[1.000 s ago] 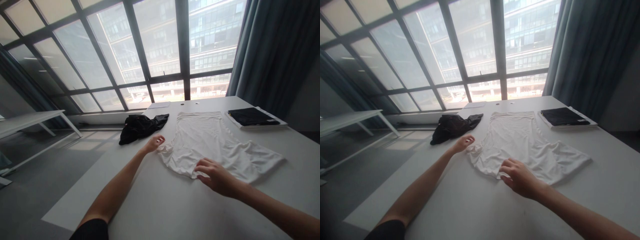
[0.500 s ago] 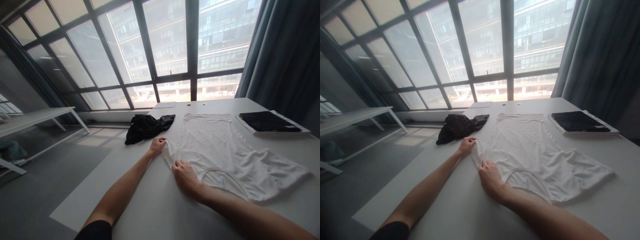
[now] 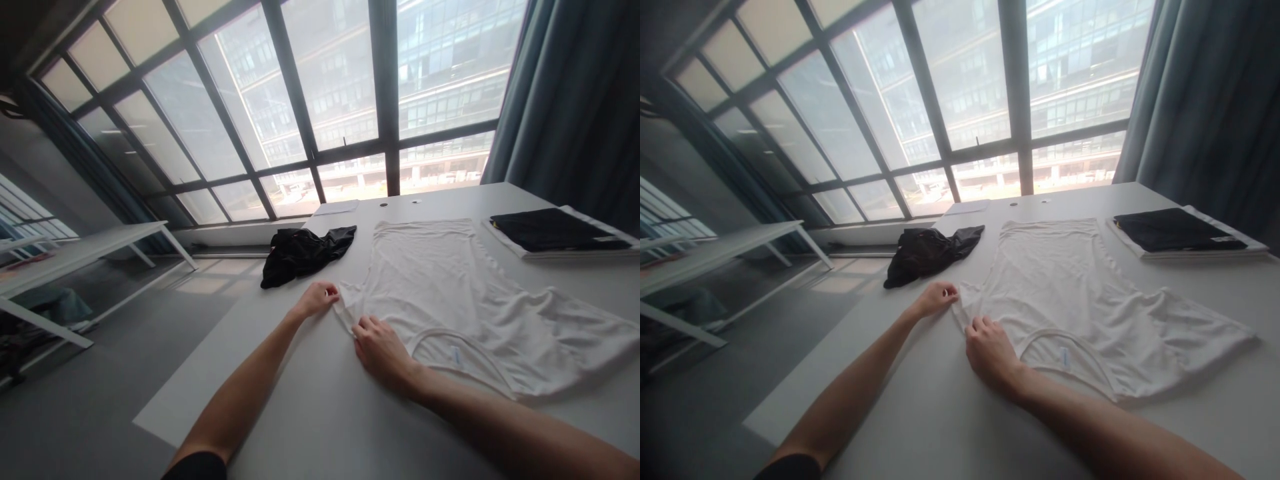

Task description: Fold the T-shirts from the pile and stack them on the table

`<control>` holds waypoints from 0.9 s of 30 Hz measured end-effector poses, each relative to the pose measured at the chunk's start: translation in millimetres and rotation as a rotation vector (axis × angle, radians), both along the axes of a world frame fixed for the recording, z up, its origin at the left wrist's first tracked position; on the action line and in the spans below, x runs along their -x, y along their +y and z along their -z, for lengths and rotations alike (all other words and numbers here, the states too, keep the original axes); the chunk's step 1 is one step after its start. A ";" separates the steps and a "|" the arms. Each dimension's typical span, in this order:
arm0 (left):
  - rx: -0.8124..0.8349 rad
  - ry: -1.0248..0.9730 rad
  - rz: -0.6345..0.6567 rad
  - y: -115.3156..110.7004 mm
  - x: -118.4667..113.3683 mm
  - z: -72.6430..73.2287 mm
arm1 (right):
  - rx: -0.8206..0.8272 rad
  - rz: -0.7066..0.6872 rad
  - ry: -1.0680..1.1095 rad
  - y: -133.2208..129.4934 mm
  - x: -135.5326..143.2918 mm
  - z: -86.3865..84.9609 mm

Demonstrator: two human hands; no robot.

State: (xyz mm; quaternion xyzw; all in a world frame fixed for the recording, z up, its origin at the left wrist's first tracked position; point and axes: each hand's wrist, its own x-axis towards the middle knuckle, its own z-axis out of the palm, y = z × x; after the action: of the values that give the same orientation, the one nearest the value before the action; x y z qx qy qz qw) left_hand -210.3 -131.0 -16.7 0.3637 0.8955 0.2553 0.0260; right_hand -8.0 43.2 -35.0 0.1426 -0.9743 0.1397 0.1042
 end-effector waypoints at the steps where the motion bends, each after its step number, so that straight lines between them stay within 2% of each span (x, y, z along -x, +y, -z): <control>1: -0.002 0.007 0.001 -3.5 -0.4 -0.7 | 0.003 0.002 0.003 0.2 0.0 0.8; 6: -0.136 -0.135 0.095 -36.7 1.7 -6.0 | 0.034 0.010 0.022 -0.4 0.1 2.4; 9: -0.210 -0.172 0.171 -49.9 0.1 -0.9 | 0.048 0.022 0.018 -1.7 0.8 2.2; 11: -0.239 -0.155 0.183 -49.4 -1.7 6.7 | 0.051 0.022 0.015 -2.2 0.7 1.8; 14: -0.245 -0.089 0.136 -41.0 -3.4 16.8 | 0.068 0.023 0.005 -1.8 0.0 -0.1; 17: -0.239 -0.007 0.087 -36.1 -3.8 18.3 | 0.107 0.043 0.007 1.8 7.1 -5.5; 20: -0.210 0.037 0.108 -37.9 -5.4 14.0 | 0.122 0.080 0.016 10.2 34.8 -14.5; 23: -0.150 0.047 0.103 -39.1 -9.0 12.2 | 0.121 0.139 -0.008 19.8 83.6 -23.9; 27: -0.125 0.023 0.015 -34.2 -14.5 15.7 | 0.158 0.187 -0.203 22.6 149.9 -30.3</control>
State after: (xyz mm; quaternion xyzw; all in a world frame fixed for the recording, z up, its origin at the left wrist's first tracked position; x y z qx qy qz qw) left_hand -195.8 -165.2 -32.4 0.3743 0.8752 0.3064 -0.0053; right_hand -158.0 65.7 -4.7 0.0279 -0.9749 0.2192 0.0284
